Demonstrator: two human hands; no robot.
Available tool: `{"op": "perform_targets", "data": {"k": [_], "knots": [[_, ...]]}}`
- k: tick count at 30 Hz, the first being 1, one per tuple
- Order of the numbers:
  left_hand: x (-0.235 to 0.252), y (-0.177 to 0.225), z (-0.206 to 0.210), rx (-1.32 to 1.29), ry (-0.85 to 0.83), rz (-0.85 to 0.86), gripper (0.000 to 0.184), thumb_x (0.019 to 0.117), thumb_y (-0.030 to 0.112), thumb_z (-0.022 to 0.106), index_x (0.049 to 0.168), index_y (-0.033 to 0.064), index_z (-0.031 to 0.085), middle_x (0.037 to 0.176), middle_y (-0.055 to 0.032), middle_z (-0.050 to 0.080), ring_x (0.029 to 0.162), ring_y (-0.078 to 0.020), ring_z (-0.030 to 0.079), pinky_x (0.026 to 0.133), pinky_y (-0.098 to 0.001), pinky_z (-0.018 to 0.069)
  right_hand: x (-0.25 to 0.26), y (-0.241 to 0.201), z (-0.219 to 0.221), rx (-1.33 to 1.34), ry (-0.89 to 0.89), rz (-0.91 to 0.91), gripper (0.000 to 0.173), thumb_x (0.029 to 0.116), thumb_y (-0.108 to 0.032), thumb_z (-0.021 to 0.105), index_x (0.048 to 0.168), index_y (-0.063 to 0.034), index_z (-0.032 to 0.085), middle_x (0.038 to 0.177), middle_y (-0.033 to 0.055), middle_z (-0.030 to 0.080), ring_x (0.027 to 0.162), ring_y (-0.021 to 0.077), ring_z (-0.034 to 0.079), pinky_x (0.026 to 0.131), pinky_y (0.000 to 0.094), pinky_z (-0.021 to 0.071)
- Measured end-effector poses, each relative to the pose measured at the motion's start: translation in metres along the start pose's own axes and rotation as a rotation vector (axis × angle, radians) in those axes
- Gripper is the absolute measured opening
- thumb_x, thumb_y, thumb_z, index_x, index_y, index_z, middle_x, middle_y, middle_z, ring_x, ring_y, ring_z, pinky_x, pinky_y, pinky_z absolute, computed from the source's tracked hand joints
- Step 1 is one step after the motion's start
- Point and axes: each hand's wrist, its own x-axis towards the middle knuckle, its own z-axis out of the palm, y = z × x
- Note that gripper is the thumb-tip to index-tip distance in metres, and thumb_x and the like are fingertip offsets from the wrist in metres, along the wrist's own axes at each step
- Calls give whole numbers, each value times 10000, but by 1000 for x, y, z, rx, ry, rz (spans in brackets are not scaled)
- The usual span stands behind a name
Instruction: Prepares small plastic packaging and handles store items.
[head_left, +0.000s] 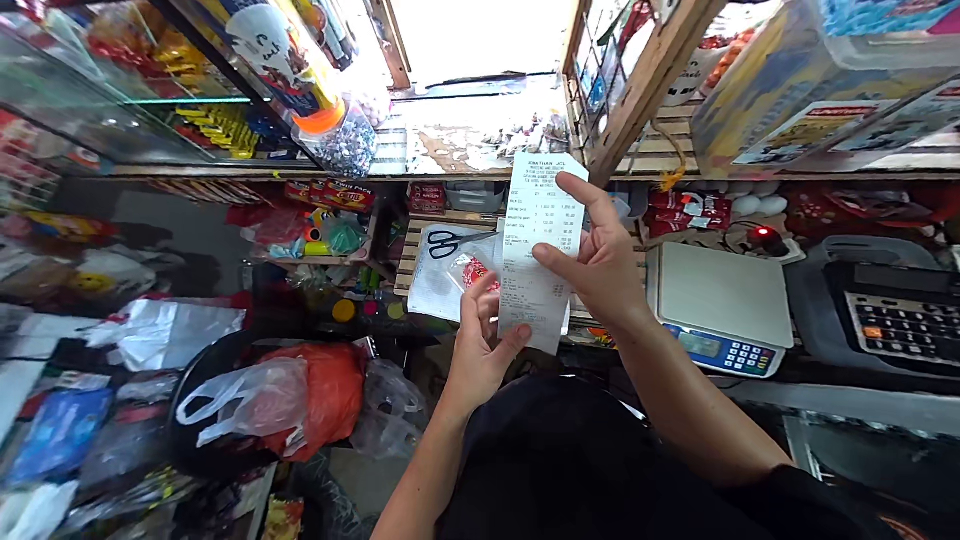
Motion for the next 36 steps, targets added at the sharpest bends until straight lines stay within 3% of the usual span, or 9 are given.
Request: {"op": "perform_targets", "data": {"k": [4,8,12,17,20,24,28,33,36], "knots": [[3,-10,-15,162,133,129,835,941,211,739,1599,96,240,1470,-139,541,1323,-228,569,1111,-434,490,2,24,13,-67,-148,101,890,877,13,735,1597,-277,301,1344,100,616,952,250,737,761,385,664],[2,-13,-29,192,322,90,534,956,33,669,1461,134,527,1186,-67,679,1046,-154,676,922,-357,583,3,54,26,-49,-311,163,955,816,31,773,1594,-300,329,1497,105,468,1069,260,698,813,425,656],[-11,-22,-47,171,453,-15,452,944,21,687,1381,109,608,1156,-72,690,951,-140,690,840,-322,601,1,79,39,-204,-339,104,837,751,13,835,1485,-247,527,1569,100,298,950,201,706,728,389,671],[-30,-44,-63,357,606,3,200,878,105,800,1076,91,772,969,-14,666,856,-78,647,756,-238,569,-5,105,47,-359,-440,-34,177,871,-102,797,1041,-63,768,1448,144,513,958,132,708,779,295,648],[-34,-50,-70,396,600,18,52,928,134,743,947,86,741,1022,-24,615,964,-93,602,845,-250,527,-5,116,52,-419,-488,-57,118,930,-196,731,927,-81,756,1256,73,655,911,91,659,772,266,568],[-28,-48,-61,317,605,-144,132,1033,185,614,1072,64,651,860,-39,678,713,-93,651,661,-281,569,-13,117,64,-102,-456,440,181,1067,-232,520,1143,-94,609,1001,6,687,860,79,662,769,277,574],[-22,-45,-56,298,682,-256,200,1063,296,563,1131,127,645,809,-52,651,589,-134,598,502,-292,509,-33,121,69,-15,-449,611,246,1014,-147,618,1246,-67,616,998,61,739,880,144,729,820,344,628],[-21,-54,-63,112,326,-345,367,1001,137,657,1329,38,526,1006,-107,725,849,-187,729,787,-392,626,-44,134,61,4,-240,551,186,978,-59,659,1160,-28,681,973,66,756,885,146,735,842,334,625],[-26,-60,-56,-138,341,-315,215,996,12,585,1203,51,628,948,-72,707,809,-141,690,753,-336,599,-45,139,44,137,-258,544,247,980,-25,619,1215,-84,667,1054,43,733,949,134,707,871,336,605]]}}
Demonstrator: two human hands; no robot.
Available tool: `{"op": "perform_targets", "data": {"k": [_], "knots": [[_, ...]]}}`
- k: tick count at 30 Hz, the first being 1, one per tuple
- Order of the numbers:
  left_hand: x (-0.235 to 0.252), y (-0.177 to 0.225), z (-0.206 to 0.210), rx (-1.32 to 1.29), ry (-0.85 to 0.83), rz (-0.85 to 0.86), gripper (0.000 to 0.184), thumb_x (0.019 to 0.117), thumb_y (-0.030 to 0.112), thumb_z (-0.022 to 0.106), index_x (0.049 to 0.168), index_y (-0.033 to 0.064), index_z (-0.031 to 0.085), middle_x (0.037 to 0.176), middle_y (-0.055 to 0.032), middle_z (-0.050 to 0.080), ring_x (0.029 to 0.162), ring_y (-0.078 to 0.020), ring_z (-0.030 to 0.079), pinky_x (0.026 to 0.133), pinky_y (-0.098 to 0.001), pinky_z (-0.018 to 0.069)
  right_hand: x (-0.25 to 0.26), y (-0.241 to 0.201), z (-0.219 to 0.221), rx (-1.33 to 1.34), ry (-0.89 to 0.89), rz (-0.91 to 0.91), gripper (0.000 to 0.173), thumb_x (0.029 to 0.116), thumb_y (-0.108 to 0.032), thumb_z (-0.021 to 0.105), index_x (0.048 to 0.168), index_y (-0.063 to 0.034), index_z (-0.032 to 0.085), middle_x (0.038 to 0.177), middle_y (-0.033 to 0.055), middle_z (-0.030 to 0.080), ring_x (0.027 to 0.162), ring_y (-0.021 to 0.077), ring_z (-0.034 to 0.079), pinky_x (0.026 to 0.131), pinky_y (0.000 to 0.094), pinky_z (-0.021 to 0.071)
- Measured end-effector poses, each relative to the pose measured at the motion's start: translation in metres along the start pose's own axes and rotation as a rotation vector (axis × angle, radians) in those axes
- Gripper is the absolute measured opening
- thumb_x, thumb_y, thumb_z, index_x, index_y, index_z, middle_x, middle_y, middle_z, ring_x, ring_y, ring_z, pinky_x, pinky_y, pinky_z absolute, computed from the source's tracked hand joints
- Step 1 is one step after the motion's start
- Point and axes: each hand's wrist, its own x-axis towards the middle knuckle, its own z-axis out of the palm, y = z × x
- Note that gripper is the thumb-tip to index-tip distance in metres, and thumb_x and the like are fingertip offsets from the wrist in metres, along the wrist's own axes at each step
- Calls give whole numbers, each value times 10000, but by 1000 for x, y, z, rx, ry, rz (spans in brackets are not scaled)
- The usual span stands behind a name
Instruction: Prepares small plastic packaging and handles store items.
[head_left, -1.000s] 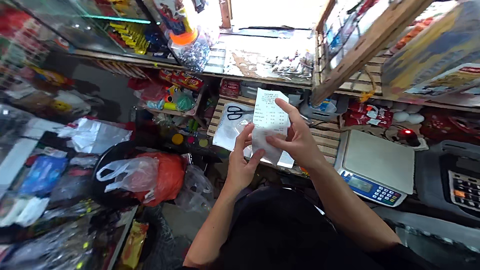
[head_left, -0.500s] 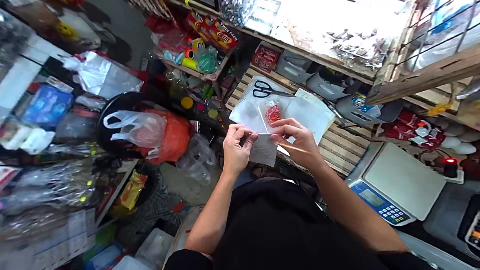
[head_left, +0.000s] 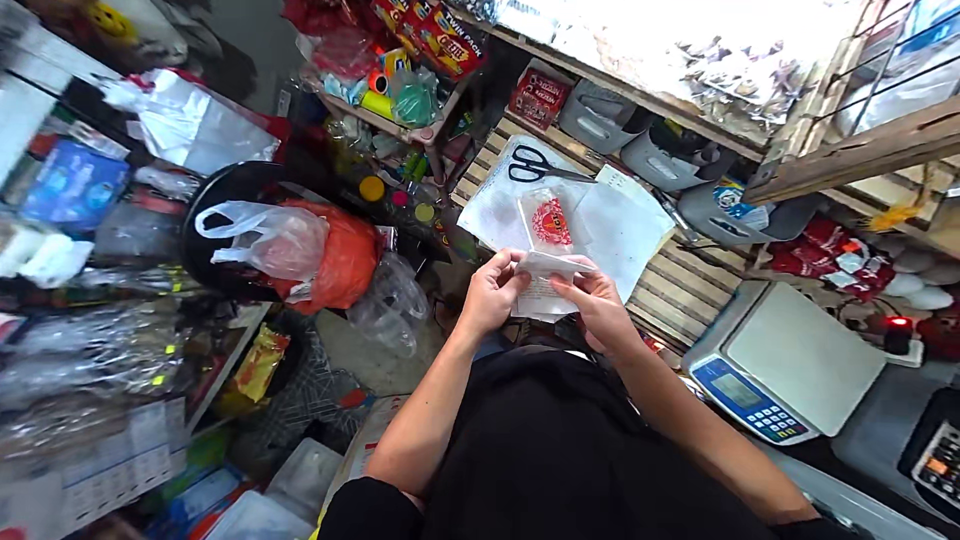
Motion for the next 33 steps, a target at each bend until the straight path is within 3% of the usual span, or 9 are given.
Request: {"op": "perform_targets", "data": {"k": [5,10,18,21,24,27,30,32,33], "knots": [[-6,-15,7,-59,-21,113,311,986,-67,442,961,15,741,993,-61,705,895,-116,663,807,-313,571,-8,-8,-20,130,-92,101,408,993,-129,332,975,-122,739,953,17,742,863,101,698,767,302,596],[-9,-20,0,156,-101,135,275,929,38,502,967,42,774,1065,-62,709,1004,-141,655,861,-341,552,-12,-7,-31,-162,-187,19,224,894,-16,712,1118,-22,713,1052,96,745,894,170,726,813,336,627],[-19,-41,22,8,39,13,207,882,-22,690,1070,20,764,1096,-92,697,944,-125,670,842,-298,581,-17,16,-31,-142,-17,-74,390,851,23,721,1234,39,646,1131,99,720,966,169,708,847,332,616],[-22,-50,44,-373,175,-182,221,904,-19,702,1124,-44,690,1043,-118,699,865,-145,668,815,-325,581,-5,23,-7,29,67,78,550,973,-82,527,1489,-67,333,1360,80,590,1159,165,642,959,348,574],[-23,-65,33,-359,119,-188,222,929,13,684,1140,-52,661,1027,-107,701,904,-140,679,861,-334,581,7,32,13,121,140,122,426,1046,-37,339,1470,-58,368,1297,84,656,1117,177,681,983,359,563],[-20,-115,-36,51,536,-319,292,949,115,669,1226,22,674,1169,-154,691,1070,-235,676,957,-425,562,10,39,5,34,190,95,405,1032,8,329,1429,-56,378,1095,58,672,867,151,699,800,329,611],[-13,-205,-125,11,1047,-609,667,908,177,756,1475,-5,454,1411,-355,494,1308,-500,485,1077,-621,410,2,39,-4,-62,181,178,350,1058,-66,336,1403,-48,394,1003,35,696,762,121,694,704,281,610],[-8,-232,-163,-292,1123,-745,809,945,276,754,1568,37,296,1466,-285,457,1293,-379,503,1043,-514,464,-4,42,-3,-111,167,254,335,1063,-89,375,1393,-35,408,997,45,709,757,118,696,710,272,607],[-2,-235,-173,-379,1135,-756,655,966,320,722,1475,37,422,1260,-199,554,1034,-261,549,857,-411,496,-7,44,-1,-122,173,292,327,1061,-84,398,1382,-30,423,985,53,713,756,123,698,716,274,610]]}}
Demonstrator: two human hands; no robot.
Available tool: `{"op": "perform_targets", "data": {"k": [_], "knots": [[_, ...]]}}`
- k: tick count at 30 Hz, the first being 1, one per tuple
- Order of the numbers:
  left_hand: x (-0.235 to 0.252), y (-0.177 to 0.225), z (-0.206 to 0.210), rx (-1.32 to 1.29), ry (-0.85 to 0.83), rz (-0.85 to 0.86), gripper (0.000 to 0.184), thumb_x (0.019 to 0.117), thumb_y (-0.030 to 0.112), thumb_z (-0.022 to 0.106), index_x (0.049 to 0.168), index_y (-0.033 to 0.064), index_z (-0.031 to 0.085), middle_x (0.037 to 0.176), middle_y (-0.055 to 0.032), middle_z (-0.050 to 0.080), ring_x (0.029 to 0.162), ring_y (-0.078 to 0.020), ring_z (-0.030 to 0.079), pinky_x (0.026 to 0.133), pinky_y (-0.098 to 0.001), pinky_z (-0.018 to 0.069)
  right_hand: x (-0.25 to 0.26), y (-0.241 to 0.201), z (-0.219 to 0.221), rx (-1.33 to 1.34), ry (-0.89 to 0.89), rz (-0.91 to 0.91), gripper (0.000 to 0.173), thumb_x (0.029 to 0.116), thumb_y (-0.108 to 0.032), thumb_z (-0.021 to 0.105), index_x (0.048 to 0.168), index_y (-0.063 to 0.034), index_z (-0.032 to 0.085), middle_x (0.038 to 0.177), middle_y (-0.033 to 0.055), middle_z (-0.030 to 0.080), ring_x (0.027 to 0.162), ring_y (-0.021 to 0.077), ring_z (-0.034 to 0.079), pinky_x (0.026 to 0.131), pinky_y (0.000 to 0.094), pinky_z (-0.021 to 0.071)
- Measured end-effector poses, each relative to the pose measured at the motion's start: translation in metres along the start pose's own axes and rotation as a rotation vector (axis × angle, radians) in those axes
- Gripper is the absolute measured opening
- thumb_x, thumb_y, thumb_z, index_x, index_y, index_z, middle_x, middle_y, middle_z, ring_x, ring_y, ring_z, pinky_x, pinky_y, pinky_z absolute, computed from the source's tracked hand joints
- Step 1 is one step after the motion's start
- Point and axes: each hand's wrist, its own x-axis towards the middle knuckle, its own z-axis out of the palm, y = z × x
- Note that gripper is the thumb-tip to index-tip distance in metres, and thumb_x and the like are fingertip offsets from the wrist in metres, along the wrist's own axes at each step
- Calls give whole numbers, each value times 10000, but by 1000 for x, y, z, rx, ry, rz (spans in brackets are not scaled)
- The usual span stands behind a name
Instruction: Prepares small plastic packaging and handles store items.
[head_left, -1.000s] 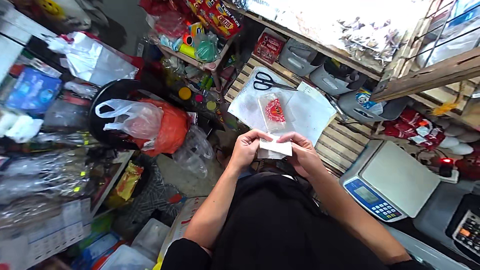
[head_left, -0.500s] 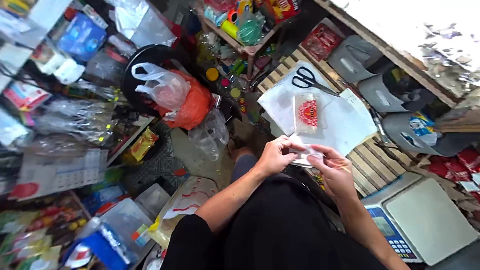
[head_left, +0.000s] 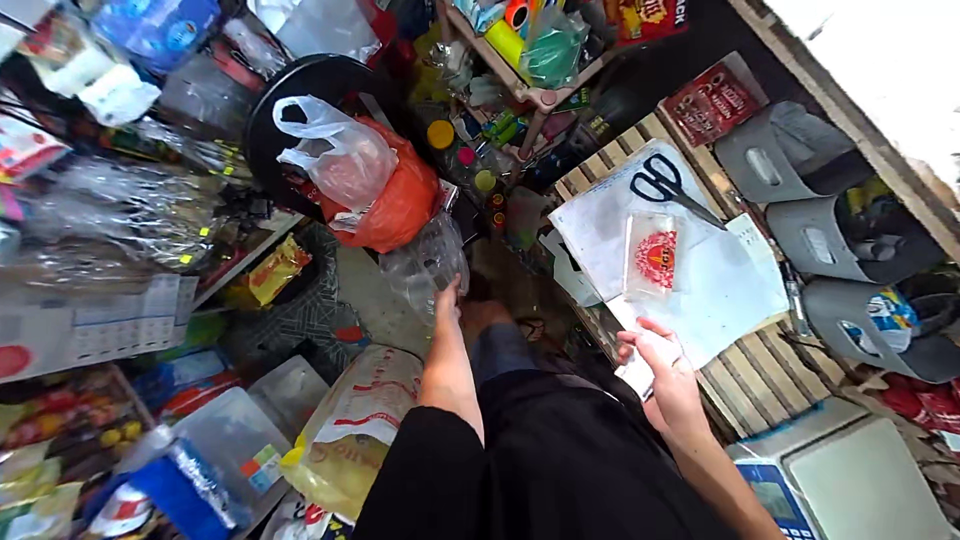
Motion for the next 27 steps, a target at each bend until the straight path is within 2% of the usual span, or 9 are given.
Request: {"op": "perform_targets", "data": {"k": [1,2,5,8,14,16,20,23,27], "knots": [[3,7,3,-68,-27,19,467,990,291,682,1354,35,540,1098,-132,588,874,-193,540,744,-355,481,-2,1,2,-2,9,35,324,1058,-69,413,1378,-21,437,975,64,719,758,127,702,722,276,609],[-1,18,4,-144,-71,85,371,1023,218,626,1333,19,582,1127,-134,627,907,-188,565,790,-367,491,-4,1,4,-6,10,63,344,1055,-55,418,1395,-7,440,976,68,719,767,126,706,731,272,611],[-30,67,-5,-238,-83,365,284,1081,151,475,1275,-42,553,1067,-113,633,908,-138,585,832,-308,493,-6,-4,11,23,-3,76,338,1035,-32,428,1366,20,475,984,62,722,794,132,721,752,277,622],[-69,116,-42,-266,-92,566,307,1078,137,469,1297,-77,488,1044,-134,630,918,-157,629,861,-327,536,-7,-13,16,55,-16,89,303,1040,-33,425,1333,9,490,985,57,716,811,136,723,769,290,626],[-155,166,-98,-231,-272,654,137,1069,71,454,1160,29,547,1035,-65,697,965,-138,685,895,-308,558,-7,-23,21,71,-133,48,321,1028,-39,461,1346,-17,486,1016,75,704,817,149,709,762,298,618],[-171,151,-116,-142,-498,921,249,1070,111,459,1265,6,573,1159,-98,708,1035,-168,698,905,-317,576,-8,-27,22,-45,-260,-66,355,987,-69,525,1338,-14,514,1047,75,697,817,140,690,750,289,603],[-310,181,-127,124,-682,1031,322,1065,159,442,1346,74,575,1257,-64,688,1115,-188,680,983,-360,560,-20,-74,31,-321,-548,-389,298,997,-146,562,1279,-63,607,1102,37,702,869,109,686,765,294,602],[-376,206,-120,204,-950,1270,381,1055,274,545,1395,103,562,1252,-30,699,1048,-165,712,908,-324,607,-41,-136,27,-374,-625,-704,273,998,-122,582,1266,-81,616,1085,5,709,868,73,683,752,254,603],[-449,229,-84,256,-1290,1466,374,1054,95,507,1417,12,471,1268,-86,687,1059,-218,721,904,-334,629,-86,-223,7,-381,-584,-1076,299,1001,-96,576,1280,8,591,1124,45,680,935,78,675,773,237,610]]}}
